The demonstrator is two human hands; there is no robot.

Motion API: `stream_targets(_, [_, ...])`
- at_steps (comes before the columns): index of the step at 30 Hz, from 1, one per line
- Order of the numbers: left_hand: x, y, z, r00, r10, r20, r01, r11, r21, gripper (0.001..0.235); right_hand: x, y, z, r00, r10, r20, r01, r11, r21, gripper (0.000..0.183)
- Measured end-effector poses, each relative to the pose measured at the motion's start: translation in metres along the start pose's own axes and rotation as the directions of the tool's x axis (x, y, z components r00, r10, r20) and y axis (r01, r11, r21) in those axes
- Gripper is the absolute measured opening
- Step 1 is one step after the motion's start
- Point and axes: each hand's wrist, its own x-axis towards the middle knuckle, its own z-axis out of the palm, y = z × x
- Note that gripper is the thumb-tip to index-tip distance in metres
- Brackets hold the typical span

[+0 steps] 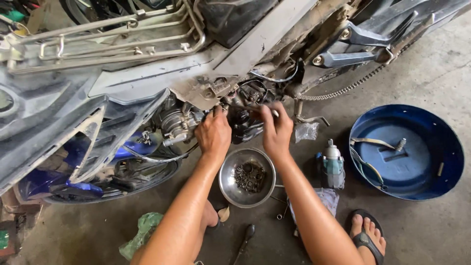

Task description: The person is working on the engine of a motorcycle, using a wrench to tighten bolts on a component. They also use pliers to handle small parts and wires, placing loose hardware into a metal bowl.

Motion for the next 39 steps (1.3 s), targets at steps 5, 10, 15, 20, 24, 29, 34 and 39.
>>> stream_targets(5, [0.002, 0.001, -0.003, 0.992, 0.062, -0.108, -0.057, 0.997, 0.044, 0.019, -0.059, 0.048, 0.005, 0.954, 0.301, 0.0, -0.286, 0.904, 0.317, 0.024])
stream_targets(10, [0.001, -0.01, 0.003, 0.986, 0.09, -0.139, -0.086, 0.995, 0.041, 0.014, -0.065, 0.062, 0.015, 0.959, 0.276, 0.064, -0.278, 0.874, 0.399, 0.019])
stream_targets(15, [0.002, -0.004, -0.014, 0.998, 0.055, -0.017, -0.055, 0.998, 0.009, 0.016, -0.059, 0.039, 0.007, 0.935, 0.112, 0.335, -0.033, 0.972, -0.231, 0.024])
stream_targets(20, [0.003, -0.005, -0.02, 0.994, 0.096, -0.05, -0.1, 0.99, -0.096, 0.017, -0.115, 0.051, -0.011, 0.919, 0.156, 0.363, -0.073, 0.97, -0.233, 0.016])
stream_targets(24, [0.005, 0.01, -0.052, 0.991, 0.137, 0.007, -0.131, 0.957, -0.261, 0.022, -0.164, 0.085, -0.034, 0.808, 0.285, 0.516, -0.104, 0.931, -0.351, 0.034])
stream_targets(29, [-0.005, -0.004, -0.034, 0.992, 0.122, 0.036, -0.102, 0.933, -0.344, 0.038, -0.235, 0.208, -0.068, 0.602, 0.617, 0.507, -0.073, 0.675, -0.734, 0.038])
stream_targets(34, [-0.007, -0.004, -0.046, 0.984, 0.113, 0.137, -0.059, 0.936, -0.346, 0.049, -0.234, 0.217, -0.095, 0.534, 0.735, 0.418, 0.029, 0.478, -0.878, 0.026])
stream_targets(39, [0.011, -0.002, -0.057, 0.961, 0.127, 0.245, -0.129, 0.992, -0.009, 0.014, -0.243, 0.229, -0.092, 0.666, 0.607, 0.434, 0.045, 0.549, -0.835, 0.032])
